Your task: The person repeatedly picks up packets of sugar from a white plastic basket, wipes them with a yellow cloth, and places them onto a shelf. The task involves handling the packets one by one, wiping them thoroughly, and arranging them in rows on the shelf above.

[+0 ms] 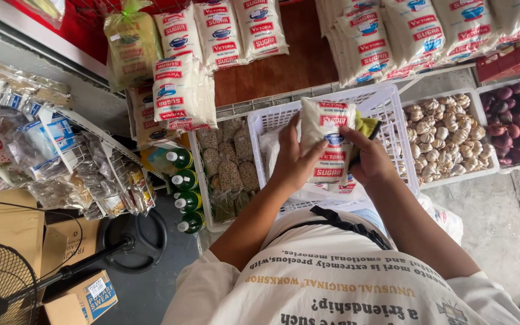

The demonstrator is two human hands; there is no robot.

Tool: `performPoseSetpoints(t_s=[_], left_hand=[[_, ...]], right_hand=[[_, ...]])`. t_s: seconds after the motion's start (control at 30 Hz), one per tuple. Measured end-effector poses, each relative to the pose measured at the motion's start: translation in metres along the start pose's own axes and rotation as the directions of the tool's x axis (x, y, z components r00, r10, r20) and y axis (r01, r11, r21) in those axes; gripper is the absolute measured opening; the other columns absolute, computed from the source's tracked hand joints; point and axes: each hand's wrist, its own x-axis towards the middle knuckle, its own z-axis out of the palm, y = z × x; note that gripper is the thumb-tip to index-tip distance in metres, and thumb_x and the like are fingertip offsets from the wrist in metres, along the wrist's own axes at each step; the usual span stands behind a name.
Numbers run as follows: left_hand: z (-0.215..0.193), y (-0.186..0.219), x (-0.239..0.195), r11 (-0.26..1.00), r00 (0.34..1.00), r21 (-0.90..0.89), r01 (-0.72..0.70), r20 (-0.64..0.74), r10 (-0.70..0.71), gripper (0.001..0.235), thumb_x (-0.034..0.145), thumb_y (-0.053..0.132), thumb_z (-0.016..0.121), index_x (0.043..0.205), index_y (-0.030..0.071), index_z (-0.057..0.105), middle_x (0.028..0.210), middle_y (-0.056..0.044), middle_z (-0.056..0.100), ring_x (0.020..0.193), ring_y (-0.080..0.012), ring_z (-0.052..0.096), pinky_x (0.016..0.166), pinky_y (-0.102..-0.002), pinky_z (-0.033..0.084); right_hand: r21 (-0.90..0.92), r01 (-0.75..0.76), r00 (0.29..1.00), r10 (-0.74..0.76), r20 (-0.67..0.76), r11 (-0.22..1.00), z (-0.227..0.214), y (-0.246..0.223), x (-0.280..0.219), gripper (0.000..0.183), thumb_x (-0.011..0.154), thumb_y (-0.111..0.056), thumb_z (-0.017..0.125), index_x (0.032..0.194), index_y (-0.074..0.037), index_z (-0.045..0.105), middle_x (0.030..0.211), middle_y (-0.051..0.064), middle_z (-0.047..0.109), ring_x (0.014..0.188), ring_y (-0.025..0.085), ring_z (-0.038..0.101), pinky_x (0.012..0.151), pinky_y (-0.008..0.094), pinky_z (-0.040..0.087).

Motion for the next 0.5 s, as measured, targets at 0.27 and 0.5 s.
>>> performPoseSetpoints(t_s=[0.27,0.5], left_hand=[[0.01,-0.034,0.014,0.98,0.98,-0.024,-0.198,-0.016,0.198,0.08,0.109,0.05,0.046,0.167,0.006,0.012,0.164,-0.024,0.026,0.152,-0.0392,0.032,0.123,-0.048,0.032],[0.009,-0.041,0.031,-0.156,0.646,-0.8,0.58,0.335,0.686,0.076,0.115,0.067,0.032,0.171,0.016,0.025,0.175,-0.006,0.032,0.159,-0.0401,0.032,0.134,-0.056,0.026]], right_hand=[[-0.549,0.317,0.937,-0.345,0.054,0.773,0.036,-0.005,-0.034,0.04,0.096,-0.009,0.072,0.132,0.003,0.058,0.121,0.016,0.07,0.109,0.026,0.068,0.096,0.043,0.055],[-0.693,0.596,0.709,-0.138,0.691,-0.405,0.11,-0.007,-0.079,0.064,0.092,-0.035,0.067,0.15,-0.016,0.05,0.163,0.016,0.034,0.152,0.04,0.024,0.121,0.059,0.015]])
